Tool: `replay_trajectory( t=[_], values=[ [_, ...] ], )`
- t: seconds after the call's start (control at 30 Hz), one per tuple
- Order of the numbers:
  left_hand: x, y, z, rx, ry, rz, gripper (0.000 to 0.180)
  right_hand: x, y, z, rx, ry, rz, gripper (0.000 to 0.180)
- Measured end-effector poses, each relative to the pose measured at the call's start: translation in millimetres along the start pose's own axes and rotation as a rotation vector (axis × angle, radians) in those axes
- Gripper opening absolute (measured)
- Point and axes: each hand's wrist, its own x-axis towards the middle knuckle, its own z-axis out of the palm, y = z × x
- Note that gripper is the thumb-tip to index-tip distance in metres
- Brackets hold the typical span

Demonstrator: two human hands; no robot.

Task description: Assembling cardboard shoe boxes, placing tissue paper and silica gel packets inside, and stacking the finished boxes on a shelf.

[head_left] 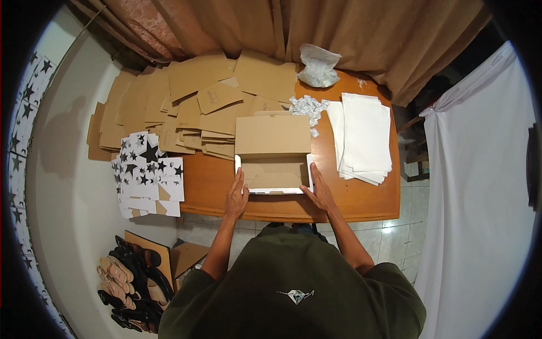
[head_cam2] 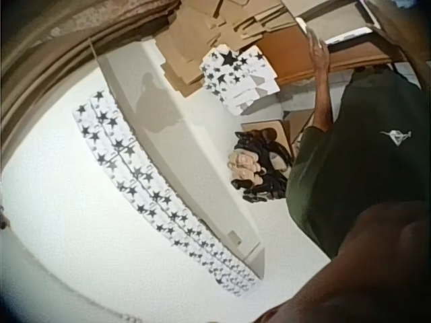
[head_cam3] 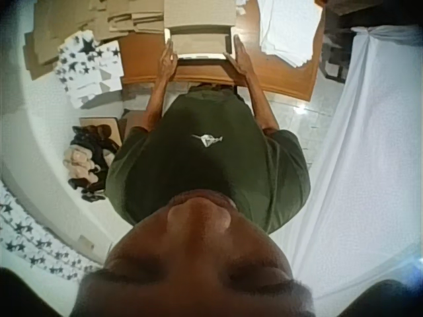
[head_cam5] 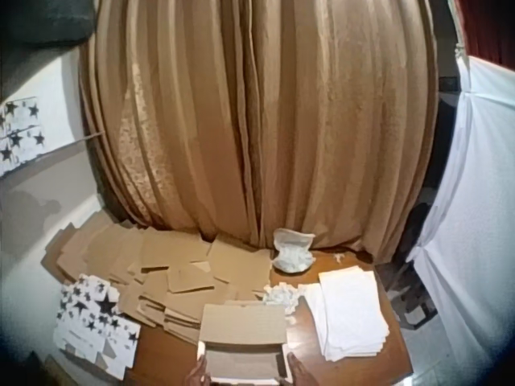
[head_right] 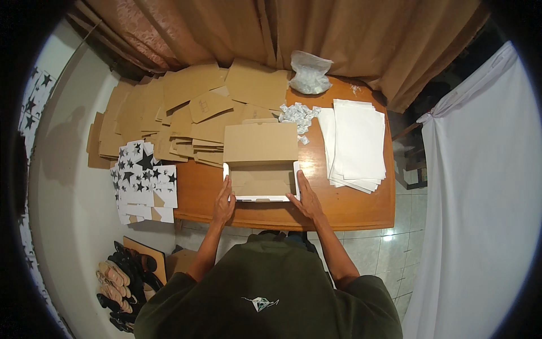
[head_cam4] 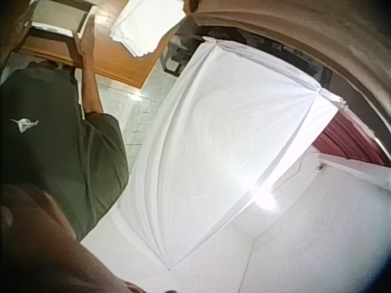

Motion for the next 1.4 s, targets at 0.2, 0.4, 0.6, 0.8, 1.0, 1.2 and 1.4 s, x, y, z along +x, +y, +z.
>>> replay_trajectory(
  t=[0.2, 0.4, 0.6, 0.8, 1.0, 1.2, 1.4],
  values=[
    [-15, -15, 6, 0.135, -0.103, -0.07, 0.053, 7, 3, 9, -0.084, -0.058, 0.031, 0.09],
    [-17, -4, 1, 0.414, -0.106, -0.065, 0.057, 2, -9, -2, -0.233, -0.006, 0.02, 0.095],
    [8, 54, -9, 0.126, -0.032, 0.006, 0.07, -10, -37, -26, -0.09, 0.05, 0.059, 0.096],
    [38, 118, 27, -0.102, -0.098, 0.083, 0.072, -32, -16, -65, -0.101, 0.121, 0.178, 0.092],
    [68, 179, 89, -0.096, -0.232, 0.174, 0.072, -65, 41, -121, -0.136, 0.254, 0.258, 0.088],
    [84, 223, 176, -0.039, -0.285, 0.192, 0.072, -81, 99, -176, -0.311, 0.19, 0.203, 0.086],
    [113, 256, 266, 0.217, -0.506, 0.161, 0.073, -73, 159, -204, -0.4, 0.065, 0.176, 0.079]
  ],
)
